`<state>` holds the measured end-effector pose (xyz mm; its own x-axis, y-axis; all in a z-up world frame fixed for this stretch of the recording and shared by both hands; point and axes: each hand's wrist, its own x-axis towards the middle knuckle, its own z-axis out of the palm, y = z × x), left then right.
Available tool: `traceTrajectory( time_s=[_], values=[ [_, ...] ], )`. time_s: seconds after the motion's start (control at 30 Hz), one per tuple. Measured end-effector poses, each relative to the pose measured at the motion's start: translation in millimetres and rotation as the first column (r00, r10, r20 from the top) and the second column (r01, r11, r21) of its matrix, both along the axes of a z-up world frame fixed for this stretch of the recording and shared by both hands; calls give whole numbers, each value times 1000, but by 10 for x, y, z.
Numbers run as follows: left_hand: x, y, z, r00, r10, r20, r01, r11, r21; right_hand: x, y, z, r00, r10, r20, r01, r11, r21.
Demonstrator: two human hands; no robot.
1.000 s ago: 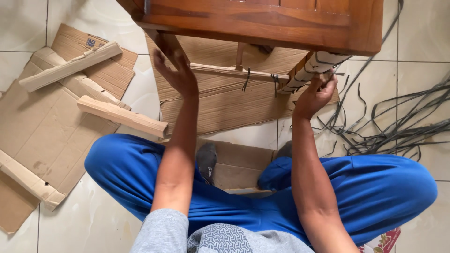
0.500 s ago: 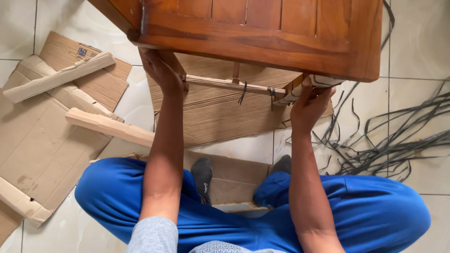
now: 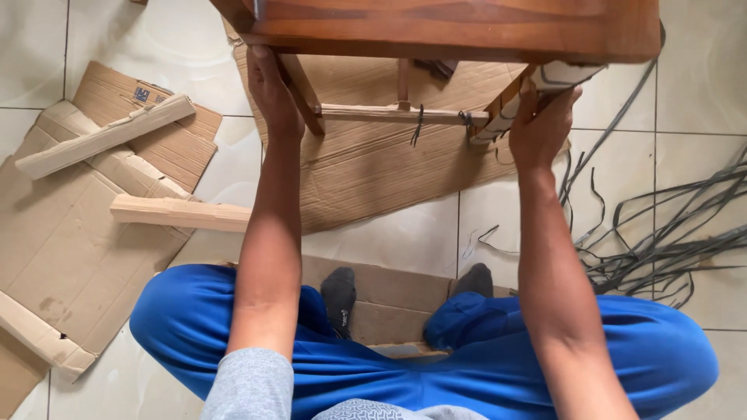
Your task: Wrapping the legs of a wooden chair with synthetic weaving strips.
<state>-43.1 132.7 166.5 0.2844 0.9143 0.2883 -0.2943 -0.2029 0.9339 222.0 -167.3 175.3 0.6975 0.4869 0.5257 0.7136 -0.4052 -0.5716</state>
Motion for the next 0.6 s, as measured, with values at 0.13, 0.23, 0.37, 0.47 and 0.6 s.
traceTrajectory(
  time_s=[0.13, 0.23, 0.37, 0.47, 0.6],
  values=[
    [-5, -93, 120, 999, -43, -21, 42, 998, -42, 181, -46, 55, 997, 71, -9, -72, 997, -13],
    [-25, -226, 166, 993, -4, -120, 1, 1000, -20, 288, -112, 76, 992, 128, 7, -128, 992, 5],
    [-17, -539, 221, 993, 13, -114, -18, 999, -37, 516, -278, 31, 988, 145, -57, -148, 988, -53],
    [-43, -789, 228, 997, 35, -65, -37, 999, -29, 625, -363, 4, 984, 151, -97, -160, 983, -86],
    [-95, -1047, 222, 984, 126, -123, -134, 989, -60, 628, -387, 63, 971, 145, -188, -161, 984, -76]
  ],
)
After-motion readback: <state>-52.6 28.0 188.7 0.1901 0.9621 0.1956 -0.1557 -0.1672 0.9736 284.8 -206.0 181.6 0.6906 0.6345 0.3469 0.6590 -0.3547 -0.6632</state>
